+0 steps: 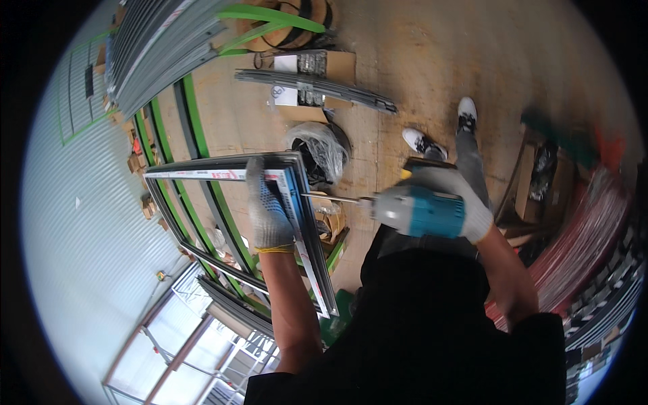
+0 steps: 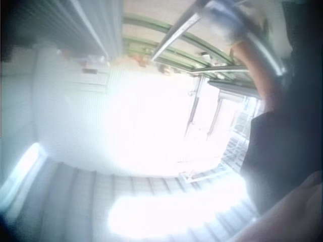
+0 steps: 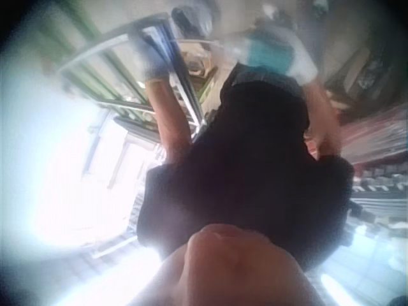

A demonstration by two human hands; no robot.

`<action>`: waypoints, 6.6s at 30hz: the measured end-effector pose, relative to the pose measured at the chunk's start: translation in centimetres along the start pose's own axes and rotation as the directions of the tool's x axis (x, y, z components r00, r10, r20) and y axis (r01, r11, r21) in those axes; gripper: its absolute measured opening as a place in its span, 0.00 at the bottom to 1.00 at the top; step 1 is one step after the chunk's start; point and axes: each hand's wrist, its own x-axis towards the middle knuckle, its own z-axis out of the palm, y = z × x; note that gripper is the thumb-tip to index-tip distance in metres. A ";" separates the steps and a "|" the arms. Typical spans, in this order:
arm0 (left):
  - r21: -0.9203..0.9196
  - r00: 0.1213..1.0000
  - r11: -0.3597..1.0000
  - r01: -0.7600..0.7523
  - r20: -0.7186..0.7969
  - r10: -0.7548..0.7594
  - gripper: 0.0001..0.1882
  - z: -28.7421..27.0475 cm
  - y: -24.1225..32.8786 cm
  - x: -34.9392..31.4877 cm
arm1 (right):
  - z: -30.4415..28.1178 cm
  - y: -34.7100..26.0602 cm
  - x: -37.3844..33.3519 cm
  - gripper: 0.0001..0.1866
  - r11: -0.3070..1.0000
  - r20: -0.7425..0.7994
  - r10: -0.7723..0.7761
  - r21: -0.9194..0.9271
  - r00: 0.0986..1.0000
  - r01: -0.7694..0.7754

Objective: The person assembles a rectangular metal frame by joining aluminum extrusions with a cordless drill. They repeatedly align the pieces, insert fasteners, and tighten them at the corners, then place the completed frame aside and begin a new one.

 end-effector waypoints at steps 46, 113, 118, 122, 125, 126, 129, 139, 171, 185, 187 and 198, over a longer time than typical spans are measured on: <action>-0.752 0.898 0.537 -0.383 -0.439 0.025 0.12 12.8 -5.6 -12.5 | -7.0 -25.4 22.5 0.20 0.336 0.892 0.267 -0.440 0.364 0.833; -0.761 0.666 0.486 -0.430 -0.630 -0.399 0.18 11.4 -9.7 -8.5 | -0.6 -12.9 32.5 0.28 0.761 0.878 0.460 -0.467 0.133 0.451; -0.767 0.639 0.445 -0.462 -0.636 -0.434 0.19 11.5 -8.9 -8.3 | 1.0 -13.6 31.5 0.19 0.692 0.872 0.407 -0.488 0.272 0.532; -0.776 0.687 0.505 -0.379 -0.602 -0.408 0.16 11.1 -8.1 -8.9 | 2.0 -14.0 31.9 0.12 0.678 0.805 0.507 -0.593 0.307 0.435; -0.770 0.674 0.498 -0.399 -0.614 -0.410 0.16 11.0 -7.7 -9.1 | 2.1 -13.6 33.1 0.21 0.575 0.805 0.567 -0.540 0.176 0.615; -0.762 0.668 0.508 -0.402 -0.623 -0.407 0.16 10.9 -7.6 -9.0 | 1.8 -13.5 33.2 0.21 0.581 0.787 0.583 -0.577 0.202 0.575; -0.751 0.661 0.521 -0.406 -0.635 -0.401 0.17 10.8 -7.6 -8.9 | 0.9 -13.1 33.3 0.12 0.638 0.707 0.646 -0.707 0.287 0.306; -0.726 0.651 0.570 -0.385 -0.651 -0.390 0.22 10.9 -7.5 -8.9 | 1.0 -13.2 34.4 0.25 0.516 0.692 0.672 -0.694 0.265 0.502; -0.703 0.432 0.490 -0.515 -0.707 -0.560 0.36 10.7 -7.9 -6.5 | 0.6 -14.0 32.1 0.15 0.568 0.550 0.798 -0.823 0.245 -0.003; -0.728 0.425 0.499 -0.470 -0.682 -0.595 0.35 10.0 -8.1 -7.1 | 0.8 -14.1 33.0 0.28 0.525 0.694 0.646 -0.707 0.319 0.475; -0.729 0.432 0.500 -0.467 -0.682 -0.590 0.34 10.0 -8.3 -7.3 | 0.6 -13.6 33.1 0.27 0.614 0.703 0.646 -0.710 0.297 0.346; -0.754 0.478 0.429 -0.497 -0.651 -0.590 0.32 9.5 -8.4 -7.8 | 2.8 -13.8 32.3 0.21 0.462 0.819 0.560 -0.434 0.125 0.774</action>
